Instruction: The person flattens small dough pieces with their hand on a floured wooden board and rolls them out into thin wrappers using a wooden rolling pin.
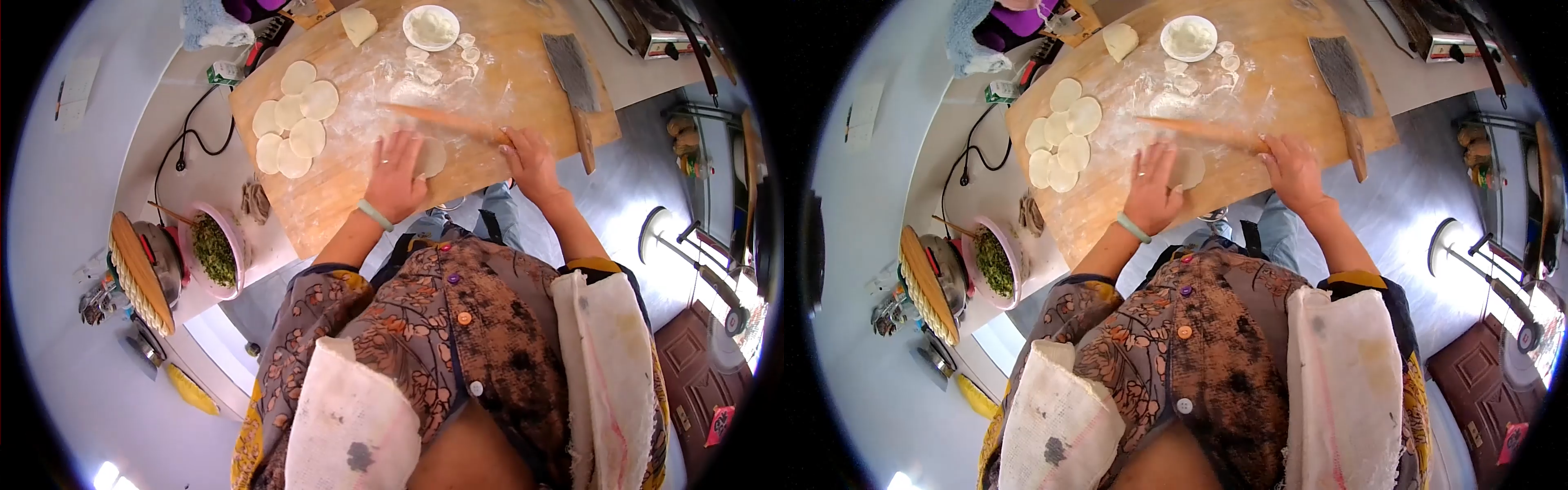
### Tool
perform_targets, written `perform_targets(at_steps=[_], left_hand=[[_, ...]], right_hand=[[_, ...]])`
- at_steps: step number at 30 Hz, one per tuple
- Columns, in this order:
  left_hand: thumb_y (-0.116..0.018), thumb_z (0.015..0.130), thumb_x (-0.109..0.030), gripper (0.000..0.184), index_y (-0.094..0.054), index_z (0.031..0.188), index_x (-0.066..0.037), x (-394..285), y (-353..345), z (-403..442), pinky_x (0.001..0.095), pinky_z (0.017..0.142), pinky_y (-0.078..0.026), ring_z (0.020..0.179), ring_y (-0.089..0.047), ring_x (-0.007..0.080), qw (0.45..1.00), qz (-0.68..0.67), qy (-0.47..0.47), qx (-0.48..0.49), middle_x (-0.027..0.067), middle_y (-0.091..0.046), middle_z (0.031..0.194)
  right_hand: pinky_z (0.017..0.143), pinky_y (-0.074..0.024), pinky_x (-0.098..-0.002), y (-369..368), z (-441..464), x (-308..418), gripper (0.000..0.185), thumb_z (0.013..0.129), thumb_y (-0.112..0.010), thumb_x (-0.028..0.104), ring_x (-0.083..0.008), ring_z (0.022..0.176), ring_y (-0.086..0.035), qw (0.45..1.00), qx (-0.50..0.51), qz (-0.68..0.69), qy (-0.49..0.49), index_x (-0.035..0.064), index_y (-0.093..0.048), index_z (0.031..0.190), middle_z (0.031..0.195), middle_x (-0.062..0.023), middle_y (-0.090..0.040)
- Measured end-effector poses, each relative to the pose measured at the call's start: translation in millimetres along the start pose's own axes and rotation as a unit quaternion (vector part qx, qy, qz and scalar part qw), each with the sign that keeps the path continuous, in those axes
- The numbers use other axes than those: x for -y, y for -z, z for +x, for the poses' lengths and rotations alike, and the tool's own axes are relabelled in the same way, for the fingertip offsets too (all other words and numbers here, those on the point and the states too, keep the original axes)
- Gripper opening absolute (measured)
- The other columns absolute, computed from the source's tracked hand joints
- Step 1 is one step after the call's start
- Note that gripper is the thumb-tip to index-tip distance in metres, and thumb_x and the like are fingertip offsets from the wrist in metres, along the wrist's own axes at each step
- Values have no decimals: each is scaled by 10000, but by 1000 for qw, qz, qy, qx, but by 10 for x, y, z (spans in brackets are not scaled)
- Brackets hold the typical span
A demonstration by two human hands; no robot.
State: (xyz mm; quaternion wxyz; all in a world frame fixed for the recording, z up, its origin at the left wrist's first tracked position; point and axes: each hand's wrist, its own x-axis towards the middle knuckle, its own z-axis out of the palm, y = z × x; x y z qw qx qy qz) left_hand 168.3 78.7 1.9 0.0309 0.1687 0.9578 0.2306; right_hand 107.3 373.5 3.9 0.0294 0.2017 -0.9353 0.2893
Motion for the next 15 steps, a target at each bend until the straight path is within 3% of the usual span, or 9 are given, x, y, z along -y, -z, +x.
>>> perform_targets(at_steps=[3,7,15], left_hand=[[-610,890,-343,794,-305,1502,60,89,83,-281,572,1213,-113,1485,-237,435,996,-20,10,-81,283,-290,1570],[-615,898,-500,919,-246,1532,54,223,52,-436,594,1205,-71,1505,-170,436,992,74,103,-13,290,-218,1601],[-574,895,-609,995,-224,1538,65,366,69,-156,593,1209,-41,1521,-149,392,988,119,92,26,263,-200,1618]], right_hand=[[806,-485,-468,17,-69,19,282,866,-671,153,-360,944,-596,998,24,-10,55,81,-654,1139,977,-132,-630],[829,-479,-475,-186,-91,202,273,866,-673,155,-346,977,-593,994,53,-10,95,90,-651,1130,1020,-112,-628],[956,-427,-469,-199,40,95,353,888,-649,137,-345,1107,-551,995,56,-13,85,104,-624,1239,1144,-119,-598]])
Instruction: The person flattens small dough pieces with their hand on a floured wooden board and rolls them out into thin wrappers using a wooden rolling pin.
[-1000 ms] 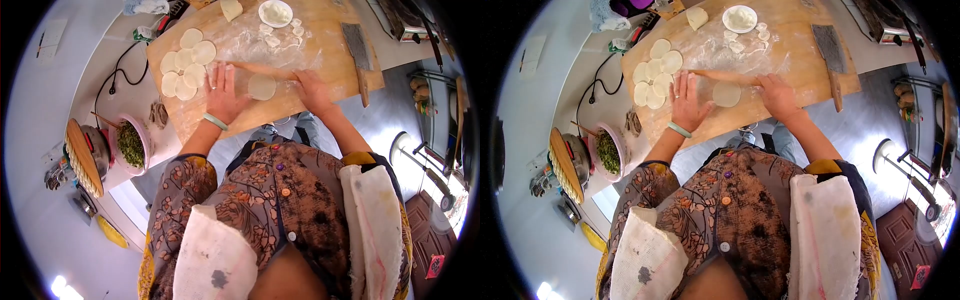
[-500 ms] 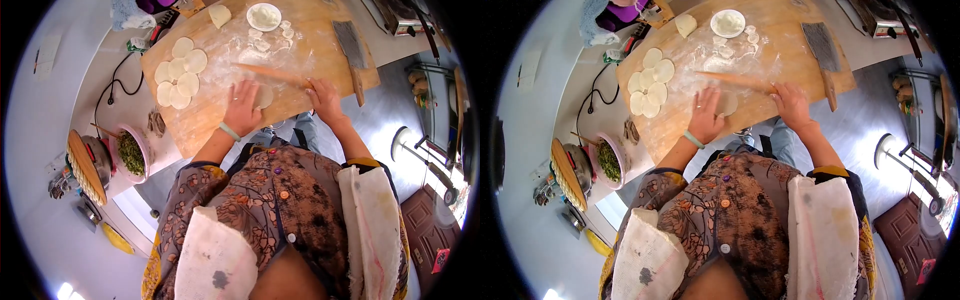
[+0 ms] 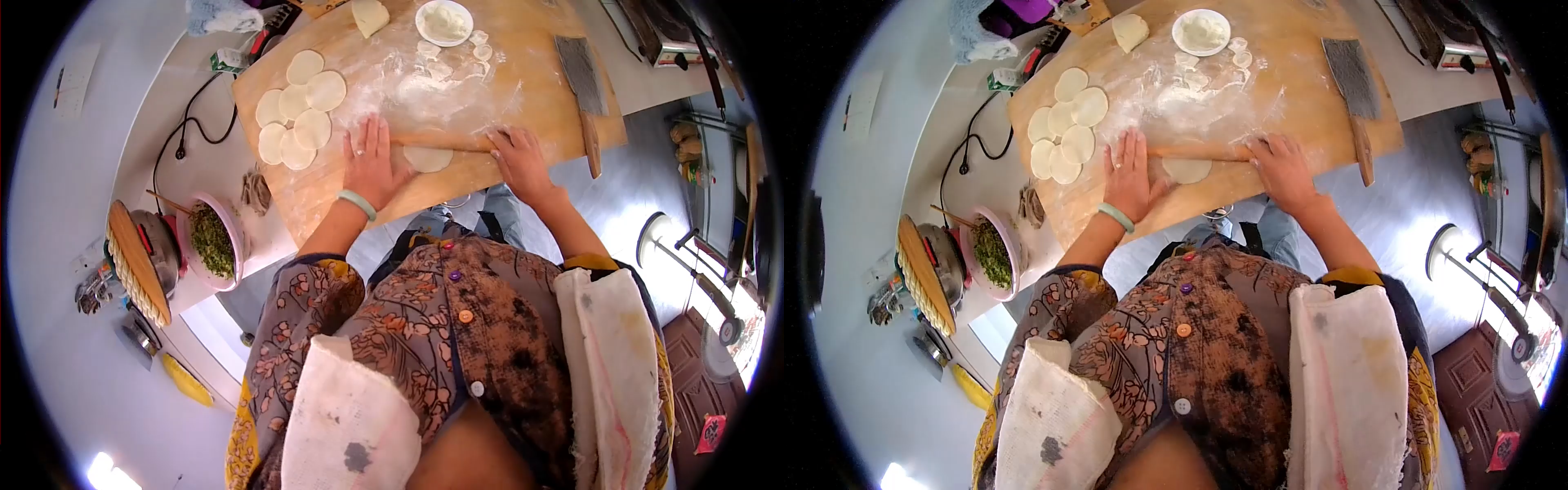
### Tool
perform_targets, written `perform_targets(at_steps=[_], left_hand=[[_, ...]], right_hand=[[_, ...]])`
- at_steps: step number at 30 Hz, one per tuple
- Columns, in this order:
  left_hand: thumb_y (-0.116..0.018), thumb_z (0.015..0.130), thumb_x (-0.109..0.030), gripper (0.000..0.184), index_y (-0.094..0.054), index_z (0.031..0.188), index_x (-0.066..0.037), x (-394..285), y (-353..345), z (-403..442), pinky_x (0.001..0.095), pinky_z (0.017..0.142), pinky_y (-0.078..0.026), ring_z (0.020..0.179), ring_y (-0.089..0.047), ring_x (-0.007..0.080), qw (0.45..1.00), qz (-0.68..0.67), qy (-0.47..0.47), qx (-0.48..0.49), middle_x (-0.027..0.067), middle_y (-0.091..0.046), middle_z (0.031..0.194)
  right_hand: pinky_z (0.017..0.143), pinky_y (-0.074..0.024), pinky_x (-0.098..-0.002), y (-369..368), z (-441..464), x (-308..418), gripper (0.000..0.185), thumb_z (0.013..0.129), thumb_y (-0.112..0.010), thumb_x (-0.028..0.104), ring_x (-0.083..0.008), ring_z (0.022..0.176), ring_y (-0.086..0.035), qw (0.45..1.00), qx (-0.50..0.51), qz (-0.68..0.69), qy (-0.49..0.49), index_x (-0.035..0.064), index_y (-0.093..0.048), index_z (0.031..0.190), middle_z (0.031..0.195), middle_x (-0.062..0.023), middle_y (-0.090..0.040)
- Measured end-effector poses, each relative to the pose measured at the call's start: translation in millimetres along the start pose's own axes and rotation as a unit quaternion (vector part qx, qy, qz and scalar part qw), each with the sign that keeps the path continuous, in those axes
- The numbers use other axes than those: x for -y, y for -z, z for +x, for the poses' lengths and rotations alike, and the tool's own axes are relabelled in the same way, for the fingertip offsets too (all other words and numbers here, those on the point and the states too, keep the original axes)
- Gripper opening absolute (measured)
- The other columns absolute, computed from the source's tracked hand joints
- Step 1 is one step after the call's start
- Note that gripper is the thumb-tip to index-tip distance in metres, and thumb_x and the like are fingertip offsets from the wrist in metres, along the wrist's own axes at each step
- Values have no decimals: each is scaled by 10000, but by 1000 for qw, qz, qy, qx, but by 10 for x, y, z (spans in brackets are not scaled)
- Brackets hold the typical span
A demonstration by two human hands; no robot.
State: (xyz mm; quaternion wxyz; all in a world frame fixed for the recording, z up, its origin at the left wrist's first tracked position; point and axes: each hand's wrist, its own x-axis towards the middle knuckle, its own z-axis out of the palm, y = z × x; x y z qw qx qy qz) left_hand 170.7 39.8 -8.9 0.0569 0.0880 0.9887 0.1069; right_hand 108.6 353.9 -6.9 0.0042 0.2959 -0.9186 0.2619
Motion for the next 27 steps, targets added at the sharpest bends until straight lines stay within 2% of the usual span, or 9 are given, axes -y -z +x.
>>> perform_targets(at_steps=[2,5,7,10,13,17,21,25,27], left_hand=[[-568,887,-635,1018,-221,1537,68,-3,-51,-310,596,1209,-49,1518,-156,397,999,-16,-36,1,264,-206,1615],[-592,880,-618,1020,-217,1535,69,-8,-114,-535,600,1208,-60,1513,-162,406,999,-13,-30,25,266,-217,1609],[-628,873,-584,1015,-215,1533,67,50,-120,-295,595,1209,-70,1508,-172,415,1000,-18,-21,2,267,-226,1604],[-628,870,-582,1011,-219,1531,65,100,-67,64,579,1216,-70,1508,-173,410,999,-4,-2,-32,264,-232,1602],[-607,876,-600,1004,-233,1527,67,93,-27,-87,577,1218,-64,1511,-169,405,1000,-6,-24,-7,262,-229,1605],[-571,885,-632,996,-256,1521,67,50,-30,-549,581,1219,-58,1510,-174,403,998,-21,-39,39,259,-219,1610],[-570,883,-632,1002,-241,1532,56,150,-61,-205,580,1216,-69,1509,-177,405,999,-6,-41,-23,247,-208,1620],[-570,884,-619,1005,-211,1546,46,173,-19,54,577,1216,-65,1507,-183,405,1000,1,-24,-13,238,-195,1628],[-574,883,-623,1016,-210,1540,62,160,-42,-179,575,1217,-49,1511,-163,411,999,-8,-30,10,259,-184,1624]], right_hand=[[960,-423,-471,7,-120,118,359,898,-639,142,-340,1117,-547,1000,10,-19,5,106,-617,1255,1153,-117,-595],[954,-423,-477,64,-163,258,352,911,-627,154,-332,1107,-555,997,32,-58,24,108,-612,1260,1148,-107,-601],[954,-422,-479,73,-4,287,351,916,-621,161,-325,1094,-563,997,51,-54,20,112,-611,1263,1133,-101,-608],[913,-436,-473,-1,191,120,347,919,-616,161,-311,1068,-575,998,5,-54,11,117,-617,1263,1091,-92,-618],[866,-454,-472,88,-22,236,347,900,-615,127,-309,1033,-582,999,35,-38,4,115,-630,1246,1072,-94,-625],[834,-458,-459,52,-300,403,387,864,-620,79,-353,1003,-570,999,18,-12,42,78,-628,1251,1083,-128,-613],[838,-468,-464,16,-73,344,364,832,-604,53,-351,986,-579,999,9,-15,30,94,-652,1191,1069,-103,-619],[840,-474,-469,64,-17,320,390,809,-606,35,-358,986,-576,999,8,-38,16,98,-653,1191,1071,-114,-613],[843,-476,-468,-20,-235,349,399,803,-606,29,-356,995,-575,1000,9,1,22,104,-655,1192,1077,-116,-612]])
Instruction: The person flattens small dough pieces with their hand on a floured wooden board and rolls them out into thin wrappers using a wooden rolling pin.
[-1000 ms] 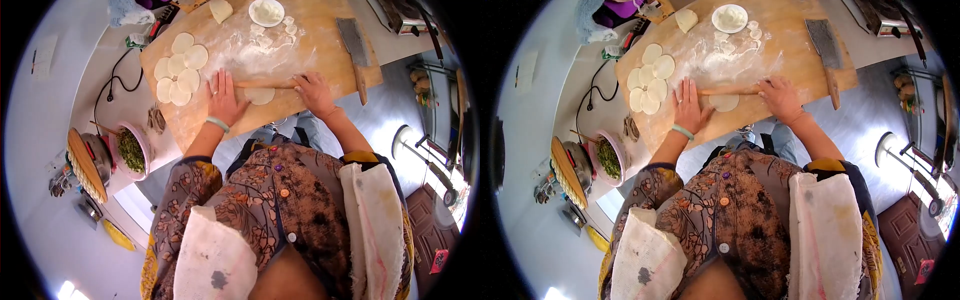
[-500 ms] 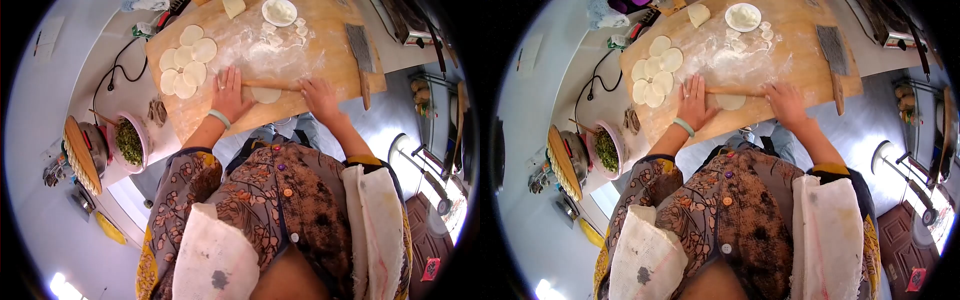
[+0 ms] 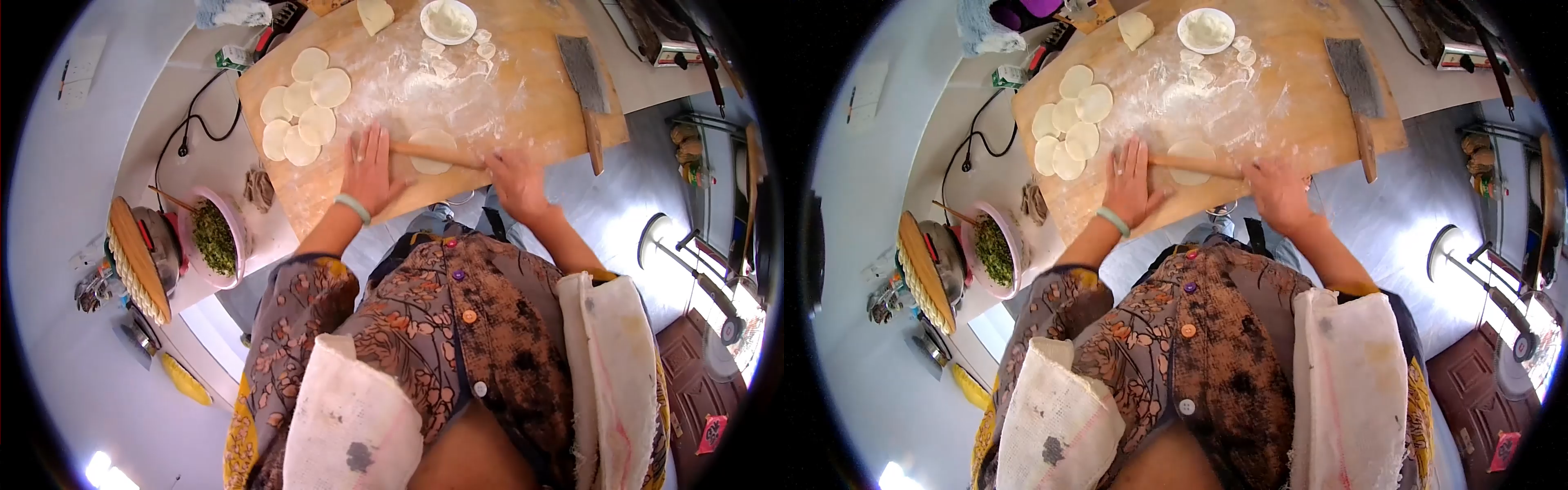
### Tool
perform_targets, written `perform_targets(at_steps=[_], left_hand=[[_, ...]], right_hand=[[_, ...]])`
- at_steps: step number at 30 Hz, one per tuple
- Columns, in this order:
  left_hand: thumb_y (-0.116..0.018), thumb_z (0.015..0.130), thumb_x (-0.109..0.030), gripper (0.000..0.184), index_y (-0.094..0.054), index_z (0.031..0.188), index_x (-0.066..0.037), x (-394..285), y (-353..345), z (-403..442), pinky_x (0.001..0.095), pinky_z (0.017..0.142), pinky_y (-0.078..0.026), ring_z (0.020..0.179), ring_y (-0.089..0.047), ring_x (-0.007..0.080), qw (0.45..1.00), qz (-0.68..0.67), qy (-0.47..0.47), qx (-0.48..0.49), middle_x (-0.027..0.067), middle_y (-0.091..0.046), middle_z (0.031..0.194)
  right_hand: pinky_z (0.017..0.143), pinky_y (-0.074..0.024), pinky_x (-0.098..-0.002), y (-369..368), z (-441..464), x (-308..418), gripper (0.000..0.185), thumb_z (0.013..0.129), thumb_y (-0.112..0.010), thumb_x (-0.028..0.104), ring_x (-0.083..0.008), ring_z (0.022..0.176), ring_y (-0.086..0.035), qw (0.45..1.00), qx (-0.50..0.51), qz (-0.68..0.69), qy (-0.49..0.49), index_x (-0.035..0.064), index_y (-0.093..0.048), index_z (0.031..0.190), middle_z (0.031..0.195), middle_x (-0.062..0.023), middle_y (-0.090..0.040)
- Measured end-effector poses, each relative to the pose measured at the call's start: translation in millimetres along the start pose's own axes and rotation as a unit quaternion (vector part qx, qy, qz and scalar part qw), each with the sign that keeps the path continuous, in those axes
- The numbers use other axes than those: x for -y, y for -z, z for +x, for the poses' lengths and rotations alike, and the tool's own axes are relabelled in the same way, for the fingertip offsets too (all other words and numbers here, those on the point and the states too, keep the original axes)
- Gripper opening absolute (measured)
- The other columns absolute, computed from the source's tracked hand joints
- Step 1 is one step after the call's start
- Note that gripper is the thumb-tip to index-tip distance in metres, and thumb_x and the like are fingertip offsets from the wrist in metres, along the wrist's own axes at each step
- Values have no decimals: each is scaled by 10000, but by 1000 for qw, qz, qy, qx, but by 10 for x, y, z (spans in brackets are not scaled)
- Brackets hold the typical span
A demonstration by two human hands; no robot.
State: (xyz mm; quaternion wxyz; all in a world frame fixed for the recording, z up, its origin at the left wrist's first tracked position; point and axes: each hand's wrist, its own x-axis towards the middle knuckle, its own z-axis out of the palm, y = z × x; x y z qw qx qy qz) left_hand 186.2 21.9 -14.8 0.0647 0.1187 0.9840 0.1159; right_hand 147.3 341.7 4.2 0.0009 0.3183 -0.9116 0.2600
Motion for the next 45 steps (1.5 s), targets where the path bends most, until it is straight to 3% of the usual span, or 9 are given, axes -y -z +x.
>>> perform_targets(at_steps=[6,14,24,27,31,34,38,39,45], left_hand=[[-639,872,-563,1018,-203,1534,76,-73,10,-451,580,1216,-62,1510,-164,415,999,9,-12,37,279,-191,1612],[-629,872,-562,1007,-200,1544,53,26,44,205,548,1224,-69,1514,-160,393,1000,29,10,-2,248,-186,1624],[-669,874,-519,985,-223,1537,56,-123,226,-563,583,1202,-132,1505,-173,418,999,22,1,49,252,-217,1609],[-650,886,-530,966,-227,1541,41,-191,208,-612,579,1203,-126,1505,-180,415,999,29,9,32,245,-224,1609],[-613,898,-560,959,-221,1549,25,-230,112,-411,555,1214,-111,1511,-174,401,998,13,14,62,227,-204,1627],[-567,912,-585,952,-214,1551,26,-224,32,-42,554,1215,-111,1513,-174,396,1000,7,12,0,226,-193,1632],[-531,924,-589,931,-220,1546,30,-151,31,433,556,1219,-86,1525,-142,378,1000,23,1,-8,235,-171,1635],[-524,931,-577,914,-217,1548,25,-190,128,530,562,1219,-72,1531,-131,359,999,2,24,37,228,-159,1641],[-496,940,-588,903,-208,1560,2,-90,20,515,570,1217,-58,1533,-136,349,1000,-9,5,28,219,-174,1641]], right_hand=[[839,-494,-446,47,-78,175,423,782,-609,17,-334,985,-589,1000,2,3,18,102,-655,1194,1066,-104,-620],[801,-502,-445,0,193,7,390,790,-604,29,-348,929,-580,1000,-15,15,-5,57,-631,1178,997,-131,-597],[790,-504,-452,-20,-217,366,387,766,-622,15,-356,922,-583,998,10,57,0,63,-628,1150,1008,-133,-599],[791,-504,-452,-31,-247,303,391,775,-624,14,-344,941,-586,997,-30,62,17,69,-626,1162,1004,-124,-597],[784,-508,-455,-50,-285,255,365,803,-638,49,-336,949,-589,999,-31,26,25,70,-625,1168,1015,-119,-595],[801,-509,-459,-39,-230,171,346,836,-645,96,-340,951,-588,1000,-23,-11,7,75,-624,1181,1028,-114,-593],[851,-508,-469,35,-16,13,288,916,-623,172,-352,989,-583,999,-3,-28,-36,93,-625,1194,1053,-108,-592],[856,-508,-471,65,31,-12,279,925,-618,178,-353,997,-582,998,-1,-37,-45,95,-626,1191,1057,-111,-593],[884,-502,-488,-63,61,-89,289,942,-600,176,-372,1049,-575,994,29,-64,-85,107,-617,1222,1105,-143,-594]])
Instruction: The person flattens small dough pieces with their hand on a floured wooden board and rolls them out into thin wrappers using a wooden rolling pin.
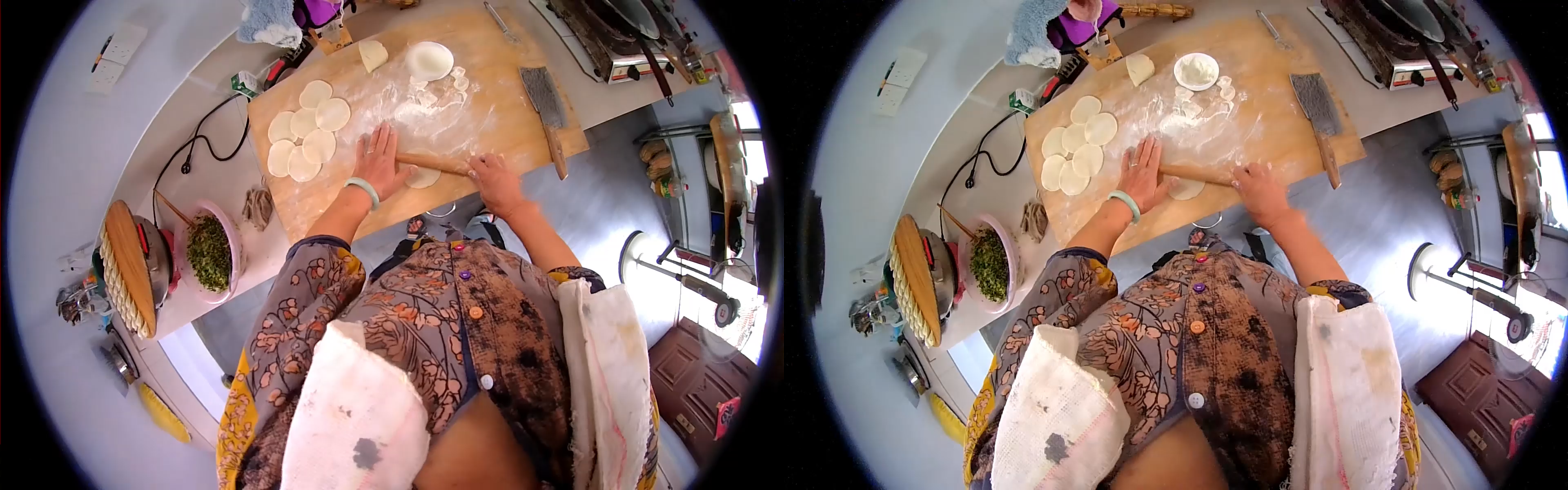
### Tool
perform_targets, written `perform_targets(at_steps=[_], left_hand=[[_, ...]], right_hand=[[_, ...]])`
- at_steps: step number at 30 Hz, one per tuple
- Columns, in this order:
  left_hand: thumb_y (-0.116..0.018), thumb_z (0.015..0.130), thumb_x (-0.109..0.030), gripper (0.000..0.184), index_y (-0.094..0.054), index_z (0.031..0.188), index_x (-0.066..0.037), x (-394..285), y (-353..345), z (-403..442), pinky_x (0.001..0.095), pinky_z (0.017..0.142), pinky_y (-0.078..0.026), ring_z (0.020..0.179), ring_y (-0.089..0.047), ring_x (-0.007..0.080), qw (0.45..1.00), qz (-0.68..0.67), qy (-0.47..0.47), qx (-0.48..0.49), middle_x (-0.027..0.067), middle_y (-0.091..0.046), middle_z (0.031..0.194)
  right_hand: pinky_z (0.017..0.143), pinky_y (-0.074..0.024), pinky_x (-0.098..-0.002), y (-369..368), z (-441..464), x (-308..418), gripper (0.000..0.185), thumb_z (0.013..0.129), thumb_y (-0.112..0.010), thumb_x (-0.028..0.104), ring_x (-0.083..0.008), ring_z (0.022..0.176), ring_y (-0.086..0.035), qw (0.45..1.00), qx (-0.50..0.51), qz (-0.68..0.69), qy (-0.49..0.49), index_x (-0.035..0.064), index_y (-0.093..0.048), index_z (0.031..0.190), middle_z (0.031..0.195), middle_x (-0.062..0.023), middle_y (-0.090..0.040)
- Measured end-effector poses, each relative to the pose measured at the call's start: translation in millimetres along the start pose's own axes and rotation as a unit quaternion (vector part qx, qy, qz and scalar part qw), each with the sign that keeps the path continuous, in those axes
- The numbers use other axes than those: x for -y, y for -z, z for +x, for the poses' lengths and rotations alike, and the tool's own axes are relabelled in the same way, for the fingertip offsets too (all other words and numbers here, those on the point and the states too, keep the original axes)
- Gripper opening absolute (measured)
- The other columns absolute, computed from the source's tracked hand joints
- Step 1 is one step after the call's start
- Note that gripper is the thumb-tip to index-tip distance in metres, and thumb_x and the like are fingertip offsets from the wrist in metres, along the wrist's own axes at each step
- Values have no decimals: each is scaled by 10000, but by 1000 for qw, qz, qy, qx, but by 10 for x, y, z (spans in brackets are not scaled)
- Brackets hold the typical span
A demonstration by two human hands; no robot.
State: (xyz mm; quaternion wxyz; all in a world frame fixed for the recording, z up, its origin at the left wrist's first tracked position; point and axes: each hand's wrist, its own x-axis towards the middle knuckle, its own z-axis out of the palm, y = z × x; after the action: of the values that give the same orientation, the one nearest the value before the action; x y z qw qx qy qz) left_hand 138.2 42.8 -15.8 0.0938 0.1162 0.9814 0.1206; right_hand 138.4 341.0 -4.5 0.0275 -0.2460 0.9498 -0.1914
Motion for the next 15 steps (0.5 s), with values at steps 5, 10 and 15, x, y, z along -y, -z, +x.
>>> perform_targets(at_steps=[5,10,15], left_hand=[[-572,905,-566,926,-231,1555,-2,-118,-46,-356,568,1215,-86,1525,-167,346,1000,-10,22,-11,210,-218,1630],[-569,958,-454,820,-242,1546,14,-151,-94,-930,564,1212,-113,1506,-196,386,998,-36,30,-50,220,-239,1614],[-575,952,-393,726,-324,1508,2,-294,-232,-908,547,1210,-161,1484,-252,391,978,-109,138,-114,234,-311,1574]], right_hand=[[871,-514,-488,-31,-148,179,348,908,-616,142,-394,1048,-591,998,43,44,14,95,-600,1252,1122,-170,-595],[892,-515,-482,-60,-153,178,404,873,-624,103,-401,1070,-604,991,76,95,60,58,-585,1273,1142,-204,-618],[903,-502,-478,137,45,-57,394,885,-622,101,-418,1061,-605,988,-9,148,44,30,-573,1270,1133,-222,-624]])
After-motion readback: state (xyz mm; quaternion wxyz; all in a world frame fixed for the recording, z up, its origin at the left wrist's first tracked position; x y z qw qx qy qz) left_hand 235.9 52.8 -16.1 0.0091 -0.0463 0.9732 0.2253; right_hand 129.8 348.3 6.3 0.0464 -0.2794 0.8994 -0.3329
